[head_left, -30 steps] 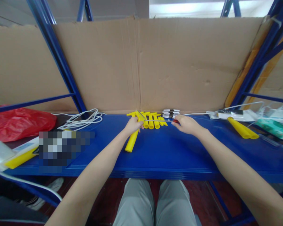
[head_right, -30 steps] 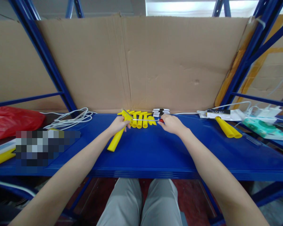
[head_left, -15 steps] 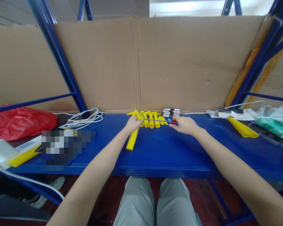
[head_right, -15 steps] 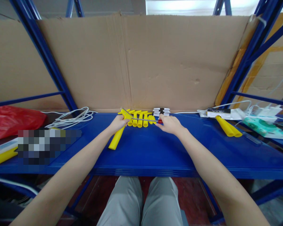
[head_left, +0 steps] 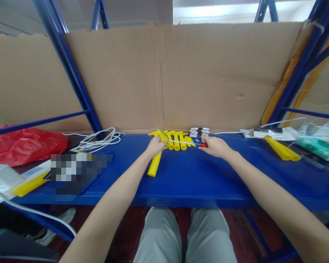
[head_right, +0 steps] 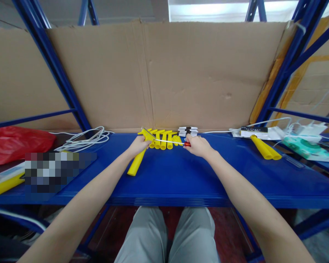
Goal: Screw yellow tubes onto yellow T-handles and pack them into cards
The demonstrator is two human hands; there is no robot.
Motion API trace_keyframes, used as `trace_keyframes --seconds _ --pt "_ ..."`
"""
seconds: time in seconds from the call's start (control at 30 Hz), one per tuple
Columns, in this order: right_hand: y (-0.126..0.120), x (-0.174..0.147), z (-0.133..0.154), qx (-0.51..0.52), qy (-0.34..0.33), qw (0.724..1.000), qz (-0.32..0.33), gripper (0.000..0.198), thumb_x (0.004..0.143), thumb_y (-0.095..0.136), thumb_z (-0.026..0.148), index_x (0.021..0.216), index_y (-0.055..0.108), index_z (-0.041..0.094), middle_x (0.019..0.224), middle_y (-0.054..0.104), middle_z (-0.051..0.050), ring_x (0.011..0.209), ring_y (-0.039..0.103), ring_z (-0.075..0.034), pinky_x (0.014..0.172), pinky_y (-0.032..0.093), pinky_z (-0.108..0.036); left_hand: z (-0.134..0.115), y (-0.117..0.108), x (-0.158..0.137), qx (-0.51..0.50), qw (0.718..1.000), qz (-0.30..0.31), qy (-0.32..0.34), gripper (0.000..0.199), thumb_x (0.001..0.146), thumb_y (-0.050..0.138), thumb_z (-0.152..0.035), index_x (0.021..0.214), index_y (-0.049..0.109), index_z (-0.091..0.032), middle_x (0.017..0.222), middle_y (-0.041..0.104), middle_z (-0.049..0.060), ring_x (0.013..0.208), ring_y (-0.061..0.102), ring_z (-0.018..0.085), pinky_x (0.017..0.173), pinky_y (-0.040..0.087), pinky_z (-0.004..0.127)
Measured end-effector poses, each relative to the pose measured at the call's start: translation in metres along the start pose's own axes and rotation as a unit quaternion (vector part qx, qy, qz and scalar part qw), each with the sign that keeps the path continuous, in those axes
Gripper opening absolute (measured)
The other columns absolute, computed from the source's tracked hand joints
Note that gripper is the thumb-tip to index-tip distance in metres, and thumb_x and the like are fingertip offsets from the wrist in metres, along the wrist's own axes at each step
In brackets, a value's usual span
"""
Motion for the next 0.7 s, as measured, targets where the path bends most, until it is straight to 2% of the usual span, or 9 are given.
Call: trace_keyframes --seconds 0.13,0.27,0.47,0.57,0.7 --pt "-0.001 -0.002 0.003 0.024 -0.013 1.0 0.007 0.027 0.088 0.045 0.041 0.098 0.054 0.018 0.096 0.069 -0.011 0.082 0.064 -0.024 0.063 0.04 -0.029 0.0 -0.001 0.0 0.004 1.0 0.003 0.005 0.013 0.068 0.049 -0.015 0.055 0.051 -0.016 0.051 0.055 0.001 0.052 0.054 0.012 0.048 0.038 0.019" --pt "0.0 -0.002 0.005 0.027 -0.032 0.999 0.008 0.025 0.091 0.039 0.034 0.095 0.057 0.017 0.1 0.067 -0.012 0.087 0.063 -0.023 0.07 0.042 -0.029 -0.001 -0.002 -0.001 0.022 1.0 0.003 0.003 0.014 0.068 0.048 -0.014 0.055 0.051 -0.015 0.054 0.057 0.002 0.055 0.056 0.013 0.049 0.039 0.019" --pt "0.001 0.001 0.0 0.001 -0.018 1.0 -0.012 0.021 0.084 0.051 0.036 0.094 0.054 0.018 0.094 0.068 -0.01 0.08 0.064 -0.023 0.061 0.038 -0.028 -0.008 -0.004 -0.004 0.059 0.998 -0.001 0.003 0.014 0.071 0.048 -0.014 0.06 0.056 -0.013 0.063 0.063 0.006 0.066 0.062 0.017 0.058 0.044 0.022" --pt "0.001 0.0 -0.002 -0.002 -0.002 1.0 -0.006 0.024 0.084 0.052 0.037 0.098 0.053 0.018 0.089 0.069 -0.009 0.078 0.064 -0.023 0.059 0.037 -0.028 -0.012 -0.005 -0.005 0.073 0.997 0.003 0.015 0.015 0.072 0.048 -0.014 0.061 0.058 -0.013 0.065 0.064 0.007 0.07 0.063 0.018 0.062 0.046 0.023" --pt "-0.001 -0.003 0.002 0.01 -0.012 1.0 0.004 0.029 0.086 0.046 0.042 0.098 0.056 0.018 0.09 0.07 -0.01 0.08 0.064 -0.024 0.063 0.039 -0.028 -0.012 -0.005 -0.006 0.084 0.996 0.004 0.007 0.013 0.071 0.049 -0.014 0.063 0.059 -0.012 0.066 0.065 0.008 0.071 0.064 0.019 0.062 0.046 0.023"
Point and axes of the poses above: each hand's wrist, its own x-axis towards the middle knuckle, its own y-axis out of the palm, z = x × y, the point moved 9 cm from there along x, towards the middle knuckle
